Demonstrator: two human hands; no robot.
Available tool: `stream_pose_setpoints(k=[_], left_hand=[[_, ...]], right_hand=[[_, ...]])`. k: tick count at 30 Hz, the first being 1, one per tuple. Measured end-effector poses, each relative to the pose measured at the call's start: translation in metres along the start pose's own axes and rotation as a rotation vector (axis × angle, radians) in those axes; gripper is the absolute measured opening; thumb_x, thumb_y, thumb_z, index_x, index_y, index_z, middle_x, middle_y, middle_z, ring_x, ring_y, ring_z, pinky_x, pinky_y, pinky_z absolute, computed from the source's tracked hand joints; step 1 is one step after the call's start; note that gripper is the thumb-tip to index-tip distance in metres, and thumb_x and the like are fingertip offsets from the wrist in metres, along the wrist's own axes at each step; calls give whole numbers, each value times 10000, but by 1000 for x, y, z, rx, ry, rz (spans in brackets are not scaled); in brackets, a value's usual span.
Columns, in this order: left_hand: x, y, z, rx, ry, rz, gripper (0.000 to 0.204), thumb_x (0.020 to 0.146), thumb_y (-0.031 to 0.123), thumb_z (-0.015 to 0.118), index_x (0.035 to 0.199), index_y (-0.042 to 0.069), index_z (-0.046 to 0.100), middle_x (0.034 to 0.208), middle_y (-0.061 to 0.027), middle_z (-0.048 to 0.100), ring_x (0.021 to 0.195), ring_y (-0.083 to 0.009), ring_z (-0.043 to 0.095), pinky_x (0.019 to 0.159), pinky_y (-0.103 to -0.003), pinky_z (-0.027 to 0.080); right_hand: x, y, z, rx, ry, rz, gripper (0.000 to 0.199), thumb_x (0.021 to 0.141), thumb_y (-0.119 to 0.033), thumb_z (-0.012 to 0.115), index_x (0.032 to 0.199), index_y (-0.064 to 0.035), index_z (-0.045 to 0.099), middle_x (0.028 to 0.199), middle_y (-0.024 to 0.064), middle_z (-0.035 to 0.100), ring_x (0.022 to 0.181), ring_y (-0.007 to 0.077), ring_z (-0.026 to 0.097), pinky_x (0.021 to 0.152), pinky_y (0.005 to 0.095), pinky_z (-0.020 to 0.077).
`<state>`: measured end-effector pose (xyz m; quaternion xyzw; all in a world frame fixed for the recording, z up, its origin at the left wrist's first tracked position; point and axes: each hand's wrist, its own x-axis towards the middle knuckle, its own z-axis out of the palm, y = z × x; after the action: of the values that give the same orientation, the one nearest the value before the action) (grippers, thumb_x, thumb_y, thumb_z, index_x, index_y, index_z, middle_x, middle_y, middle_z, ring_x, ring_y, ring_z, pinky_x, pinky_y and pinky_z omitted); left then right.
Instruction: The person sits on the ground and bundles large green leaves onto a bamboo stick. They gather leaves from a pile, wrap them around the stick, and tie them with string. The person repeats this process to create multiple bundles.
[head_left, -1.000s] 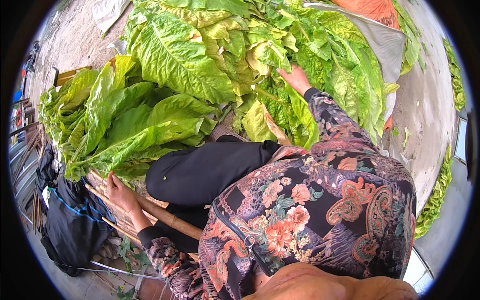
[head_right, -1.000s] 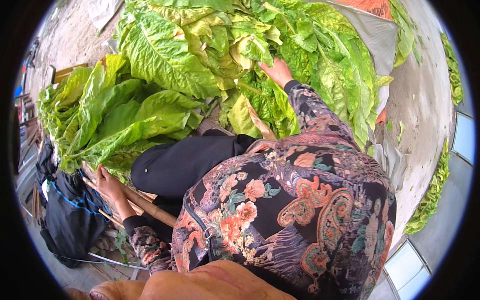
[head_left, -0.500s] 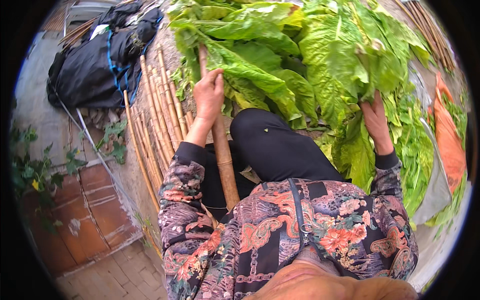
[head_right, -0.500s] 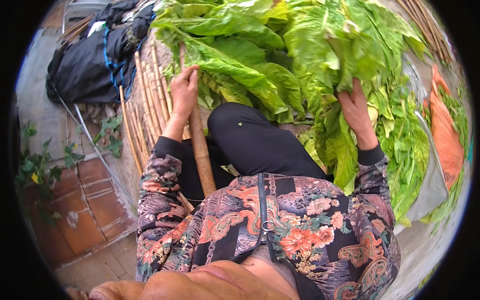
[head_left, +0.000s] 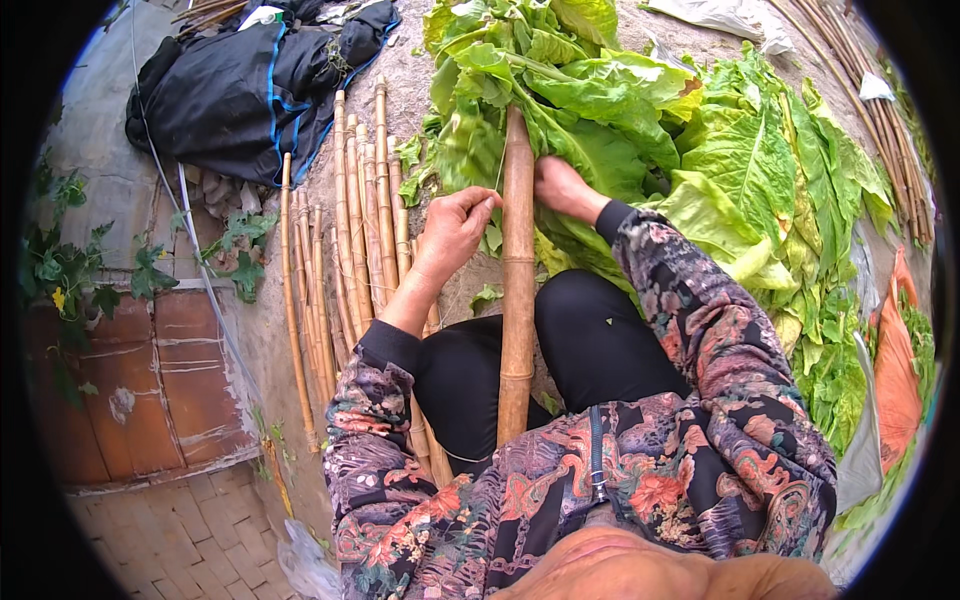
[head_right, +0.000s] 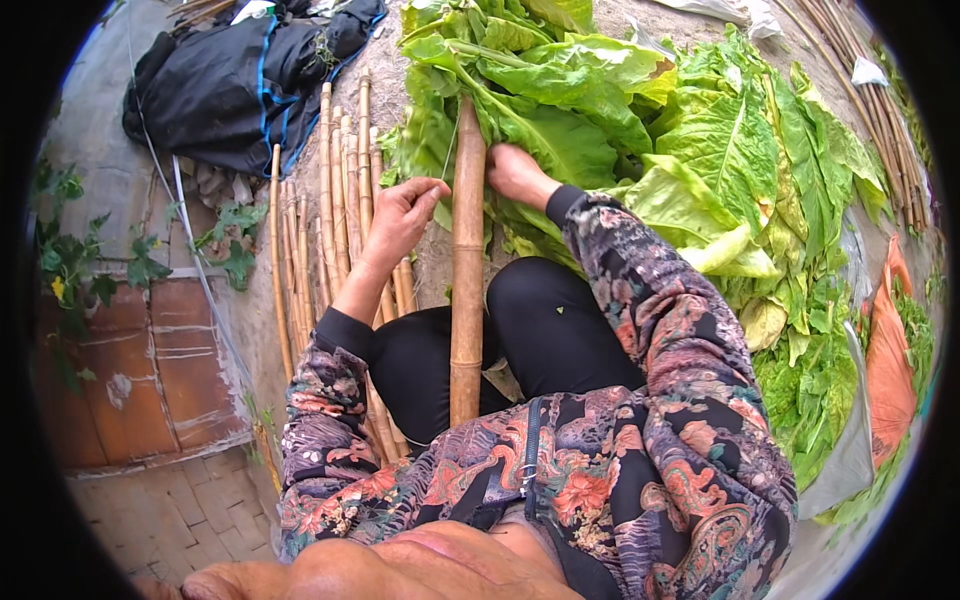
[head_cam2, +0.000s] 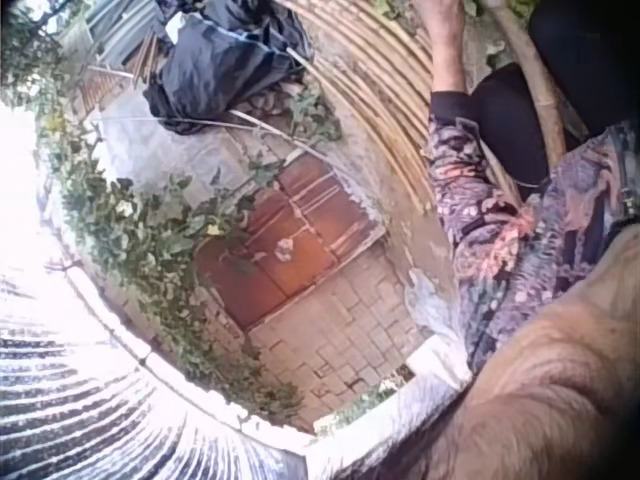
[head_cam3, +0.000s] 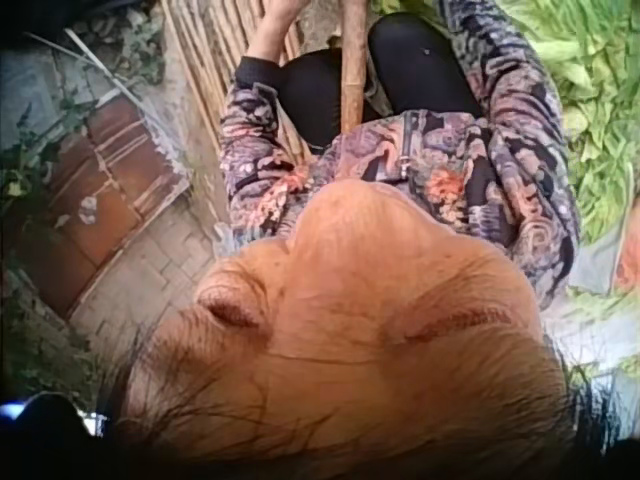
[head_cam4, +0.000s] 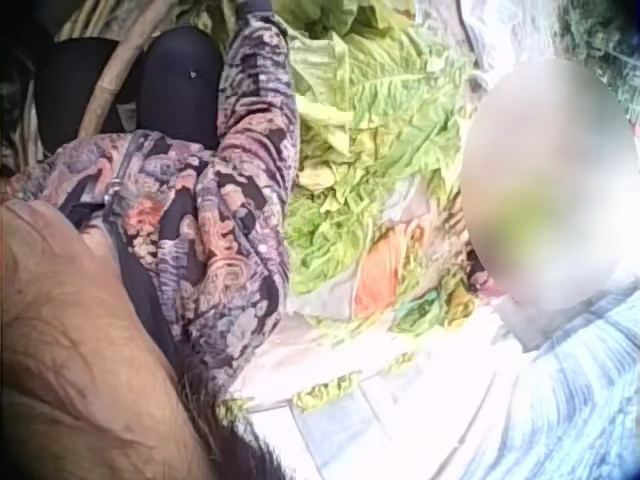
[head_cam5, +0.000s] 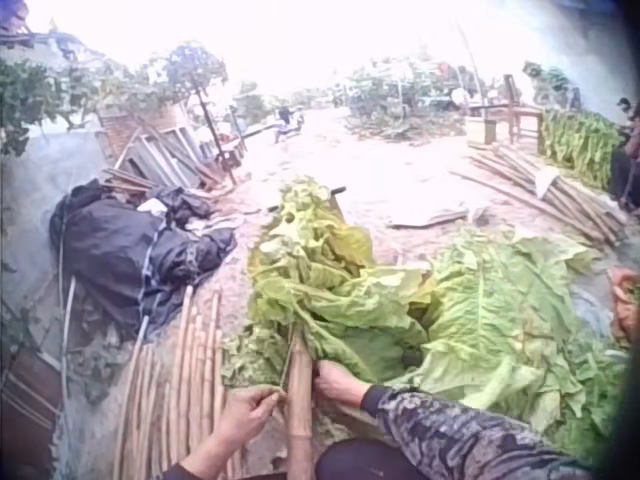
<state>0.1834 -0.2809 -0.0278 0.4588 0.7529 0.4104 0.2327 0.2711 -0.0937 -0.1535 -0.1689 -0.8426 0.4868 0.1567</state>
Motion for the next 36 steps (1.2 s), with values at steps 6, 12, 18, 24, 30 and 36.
stream_pose_setpoints(k=[6,12,18,24,30,36], left_hand=[[69,-96,-29,78,-198,-245,173,867,125,583,911,-7,686,684,-52,634,616,-144,549,601,-291,460],[178,-77,-64,219,-434,40,191,791,65,608,945,4,703,752,-89,680,688,-152,607,657,-330,501],[109,32,-33,649,-9,257,197,809,181,601,888,34,705,775,-188,657,704,-310,651,667,-383,505],[61,44,97,-123,99,-22,232,902,71,523,1068,-29,650,848,-62,662,728,-106,576,645,-249,456],[71,49,171,432,135,469,312,886,12,479,1172,-45,589,1322,-155,423,1204,-262,414,990,-337,352],[75,48,180,440,119,299,292,896,73,492,1138,-36,614,1309,-153,440,1214,-260,389,1005,-336,304]], right_hand=[[22,-15,-12,534,-157,7,177,868,-74,562,999,34,612,926,51,645,883,123,540,829,320,459],[20,-11,-21,100,-366,-72,231,858,-108,555,1047,9,617,1004,189,660,957,252,615,873,365,456],[41,14,-22,-27,285,123,251,765,-71,548,992,-2,632,946,247,631,892,392,607,785,446,480],[68,42,22,265,477,130,384,929,-297,472,1135,4,591,1077,127,624,974,211,565,856,345,452],[-131,53,-123,201,375,-386,220,830,-159,617,1006,-28,626,973,141,655,914,306,617,792,390,494],[-505,227,-312,-373,1051,1004,243,894,-171,535,1114,-82,587,970,92,638,822,220,625,753,330,523]])
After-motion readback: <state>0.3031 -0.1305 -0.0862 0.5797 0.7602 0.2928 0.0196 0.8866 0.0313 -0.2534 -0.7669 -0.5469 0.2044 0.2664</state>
